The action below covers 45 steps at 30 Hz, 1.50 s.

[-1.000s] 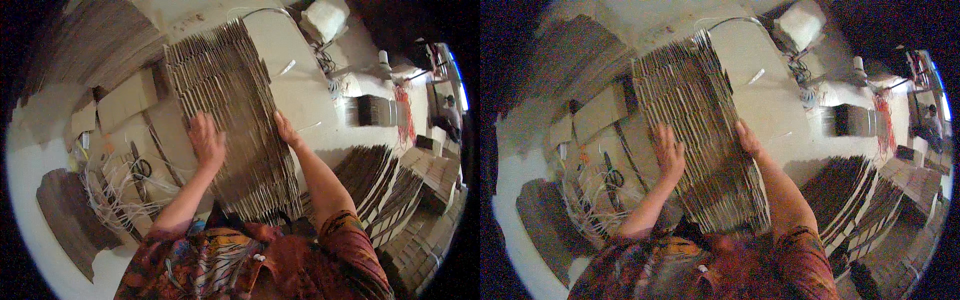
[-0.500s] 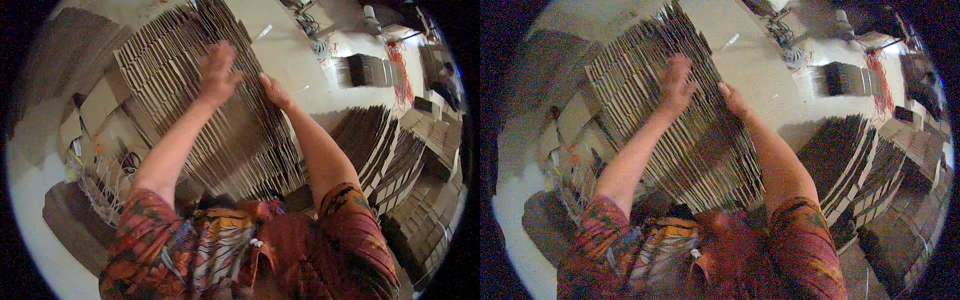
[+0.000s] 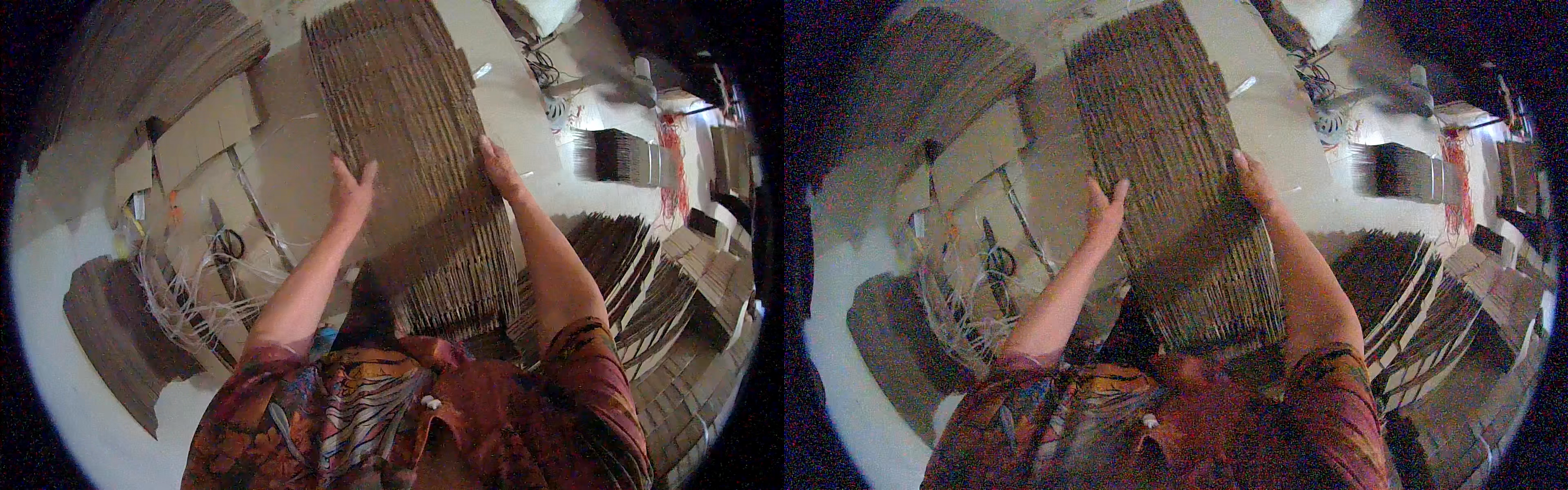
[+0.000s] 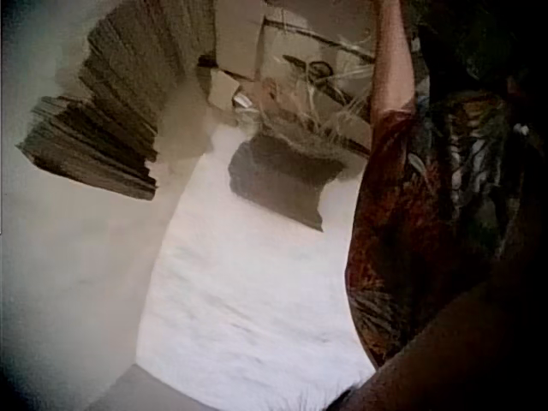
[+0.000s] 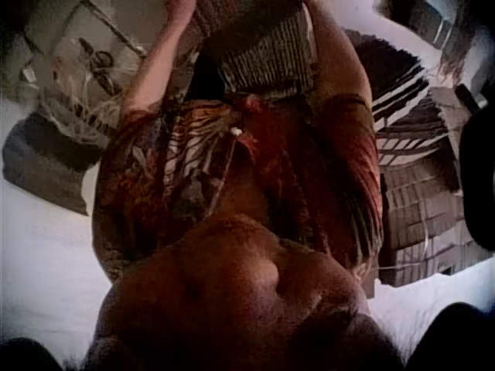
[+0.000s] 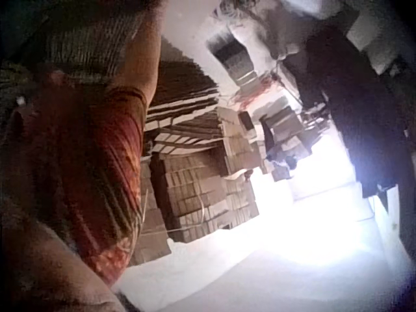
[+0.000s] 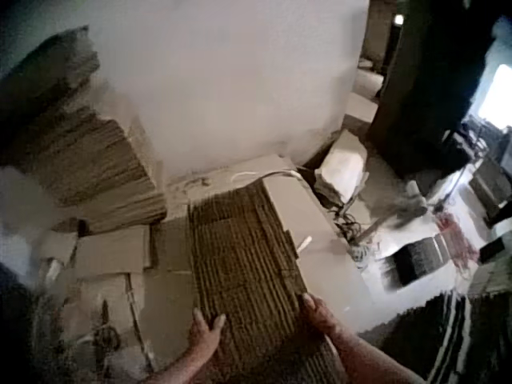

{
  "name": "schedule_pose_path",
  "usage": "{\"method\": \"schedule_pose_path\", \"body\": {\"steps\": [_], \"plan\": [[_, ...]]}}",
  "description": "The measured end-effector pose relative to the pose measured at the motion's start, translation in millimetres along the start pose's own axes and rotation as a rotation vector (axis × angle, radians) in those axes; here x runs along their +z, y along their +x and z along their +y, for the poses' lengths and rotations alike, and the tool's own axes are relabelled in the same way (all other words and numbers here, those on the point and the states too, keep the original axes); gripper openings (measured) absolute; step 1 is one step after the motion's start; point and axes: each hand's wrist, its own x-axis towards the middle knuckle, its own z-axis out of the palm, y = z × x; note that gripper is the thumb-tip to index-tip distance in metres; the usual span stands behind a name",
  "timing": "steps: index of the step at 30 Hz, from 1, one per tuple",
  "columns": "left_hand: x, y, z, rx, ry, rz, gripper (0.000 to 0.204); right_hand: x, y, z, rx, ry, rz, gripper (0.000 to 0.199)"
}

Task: The person repeatedly gathers stacks of flat cardboard pieces, wraps them with white plastic ties, and secures the bundles. The person uses scissors to cut the ties and places the finished bundles aside. The person also pulls ties from a plastic bag and adjusts the stacks before tying.

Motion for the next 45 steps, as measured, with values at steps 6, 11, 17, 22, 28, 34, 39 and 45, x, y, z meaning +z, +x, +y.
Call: {"method": "schedule_pose_path", "body": {"steps": [6,11,17,22,28,34,39,45], "plan": [[-17.2,-0.7,-3.9,-0.269,0.088,-0.153,0.082,40.9,-7.9,22.6,-0.099,0.008,0.125,0.057],[-24.2,8.2,-38.3,0.256,0.247,0.125,0.075,39.7,3.4,27.2,-0.107,-0.176,0.138,0.059],[9.6,-46.2,72.0,0.685,0.495,-0.335,0.062,41.7,-10.9,11.6,-0.046,0.06,0.091,0.065],[57.8,-62.7,56.7,0.981,0.568,-0.493,0.068,33.2,-4.8,7.0,-0.009,-0.03,0.051,0.061],[38.2,-55.5,55.5,0.884,0.638,-0.37,0.07,36.9,-5.3,13.9,-0.125,0.099,0.107,0.044],[8.8,-26.9,34.0,0.852,0.638,-0.286,0.065,57.3,-26.6,-28.4,-0.044,0.182,0.079,0.041],[-33.2,53.6,14.4,0.532,0.417,0.051,0.055,58.8,-15.9,-3.9,-0.043,0.236,0.122,0.042],[-91.6,162.1,-7.6,0.451,0.515,0.012,0.059,60.3,-19.0,-9.5,-0.105,0.256,0.084,0.042]]}}
